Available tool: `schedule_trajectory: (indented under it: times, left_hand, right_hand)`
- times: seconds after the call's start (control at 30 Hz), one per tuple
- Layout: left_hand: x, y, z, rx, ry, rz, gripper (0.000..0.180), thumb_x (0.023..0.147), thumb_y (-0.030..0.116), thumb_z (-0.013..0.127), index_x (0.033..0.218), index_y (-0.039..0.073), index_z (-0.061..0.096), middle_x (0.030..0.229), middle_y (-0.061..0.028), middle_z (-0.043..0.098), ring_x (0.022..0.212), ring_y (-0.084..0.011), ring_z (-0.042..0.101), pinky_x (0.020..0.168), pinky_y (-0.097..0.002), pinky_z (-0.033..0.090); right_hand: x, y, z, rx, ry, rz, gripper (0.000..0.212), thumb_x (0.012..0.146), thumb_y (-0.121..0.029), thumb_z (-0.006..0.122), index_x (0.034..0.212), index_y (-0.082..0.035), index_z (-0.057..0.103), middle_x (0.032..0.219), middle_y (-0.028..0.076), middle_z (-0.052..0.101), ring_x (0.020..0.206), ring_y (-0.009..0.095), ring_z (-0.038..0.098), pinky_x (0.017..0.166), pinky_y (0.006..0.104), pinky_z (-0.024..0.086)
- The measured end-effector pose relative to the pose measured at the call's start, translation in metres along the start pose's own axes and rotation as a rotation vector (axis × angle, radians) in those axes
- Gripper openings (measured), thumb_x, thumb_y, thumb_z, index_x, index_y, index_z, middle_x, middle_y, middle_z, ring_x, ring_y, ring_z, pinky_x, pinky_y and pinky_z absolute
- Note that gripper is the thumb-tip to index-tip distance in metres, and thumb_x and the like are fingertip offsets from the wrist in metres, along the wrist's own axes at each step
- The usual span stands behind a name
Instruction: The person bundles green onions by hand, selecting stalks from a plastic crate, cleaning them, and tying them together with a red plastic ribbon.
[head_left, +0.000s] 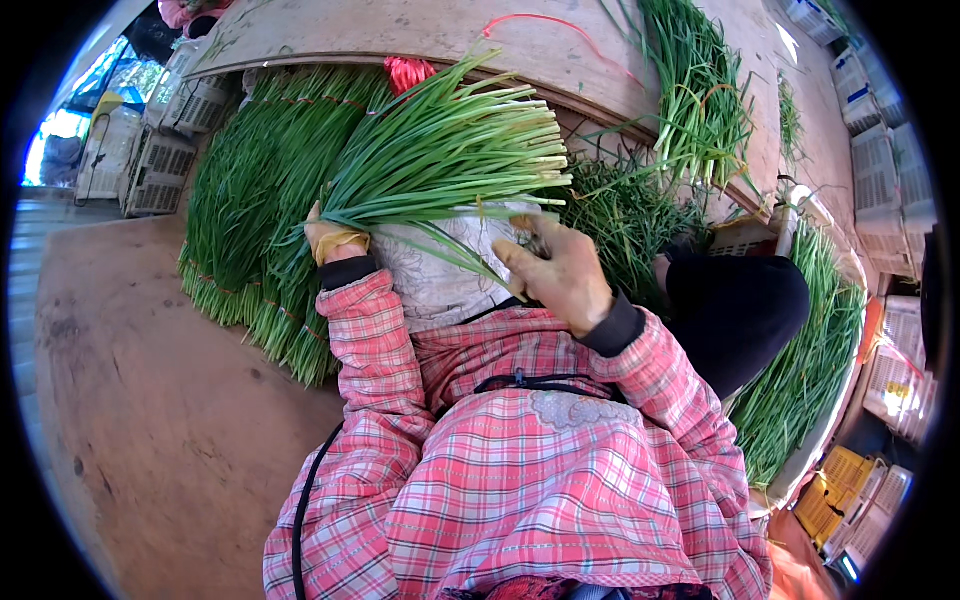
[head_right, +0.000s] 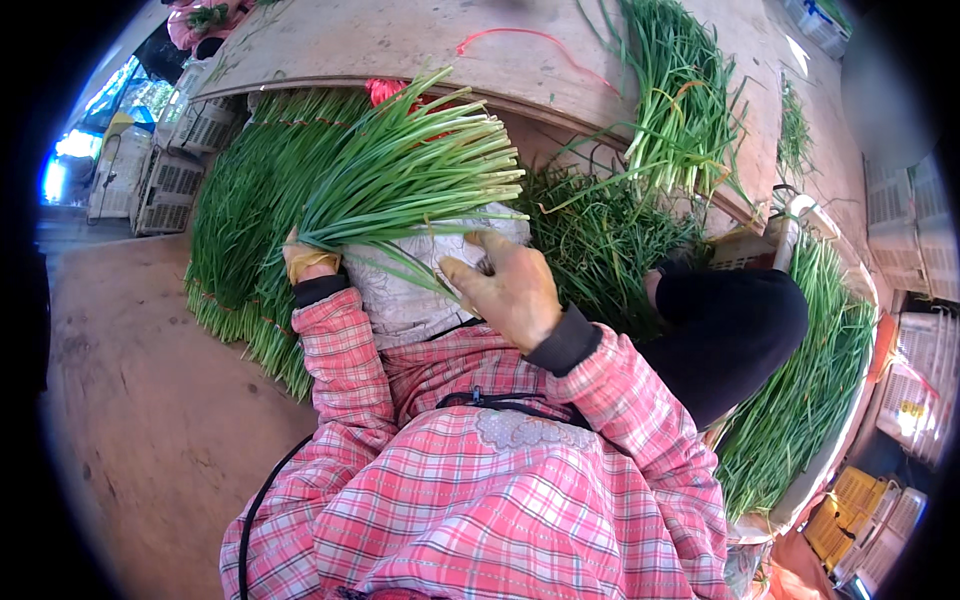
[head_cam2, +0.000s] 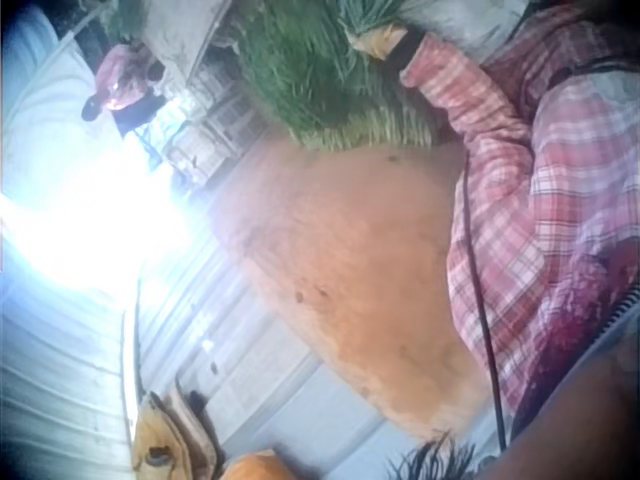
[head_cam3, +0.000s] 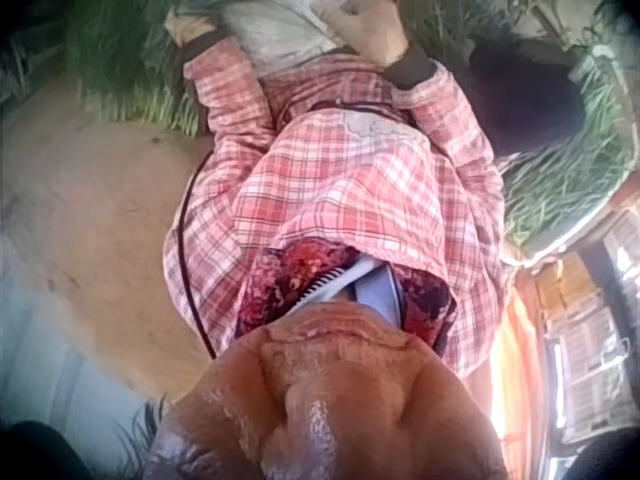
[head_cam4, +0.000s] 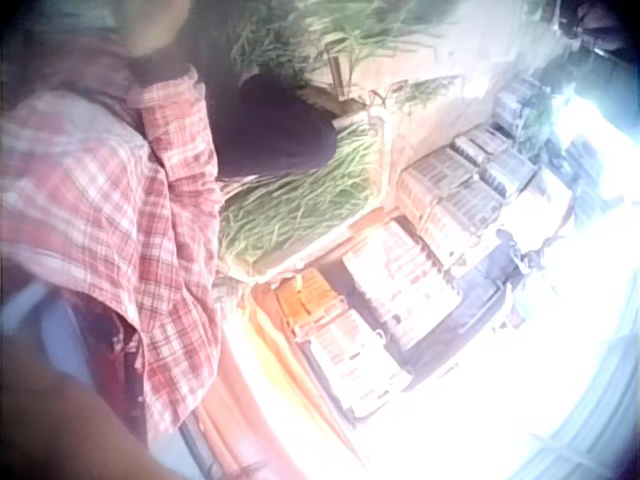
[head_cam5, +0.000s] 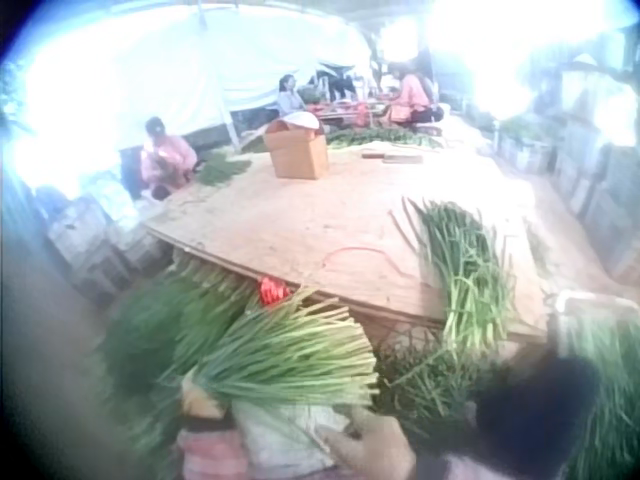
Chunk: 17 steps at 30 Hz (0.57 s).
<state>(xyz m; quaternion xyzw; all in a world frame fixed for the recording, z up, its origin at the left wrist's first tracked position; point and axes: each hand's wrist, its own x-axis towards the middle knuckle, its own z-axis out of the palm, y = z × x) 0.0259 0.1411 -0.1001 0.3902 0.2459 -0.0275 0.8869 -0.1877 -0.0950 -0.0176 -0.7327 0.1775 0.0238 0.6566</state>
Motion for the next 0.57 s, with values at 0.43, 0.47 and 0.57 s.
schedule_trajectory:
  times: [0.43,0.47,0.57]
  left_hand:
    - [0.005,0.007,-0.010,-0.005,0.004,-0.035,0.039,0.090,0.027,0.034,0.106,0.001,0.058,0.107,-0.0201,0.061,0.097,-0.0383,0.058,0.088,-0.0513,0.045]
    - [0.012,0.005,-0.014,-0.024,0.004,-0.025,0.039,0.090,0.027,0.034,0.105,0.001,0.059,0.106,-0.0201,0.061,0.096,-0.0387,0.058,0.088,-0.0515,0.045]
    - [0.005,0.002,-0.004,-0.061,-0.015,-0.034,0.039,0.090,0.028,0.035,0.106,0.001,0.059,0.106,-0.0204,0.061,0.095,-0.0401,0.058,0.089,-0.0514,0.045]
  right_hand:
    - [-0.028,-0.010,-0.036,0.254,-0.941,-0.718,0.013,0.081,-0.012,0.066,0.087,0.000,0.067,0.084,0.010,0.066,0.070,0.020,0.063,0.066,0.0325,0.051]
    - [-0.036,-0.007,-0.050,0.429,-0.839,-0.897,0.011,0.079,-0.010,0.068,0.085,-0.001,0.067,0.085,0.011,0.067,0.072,0.022,0.064,0.068,0.0341,0.052]
    - [-0.052,-0.002,-0.094,0.467,-0.790,-0.501,0.013,0.074,-0.006,0.072,0.085,-0.002,0.068,0.084,0.010,0.068,0.076,0.024,0.066,0.073,0.0363,0.053]
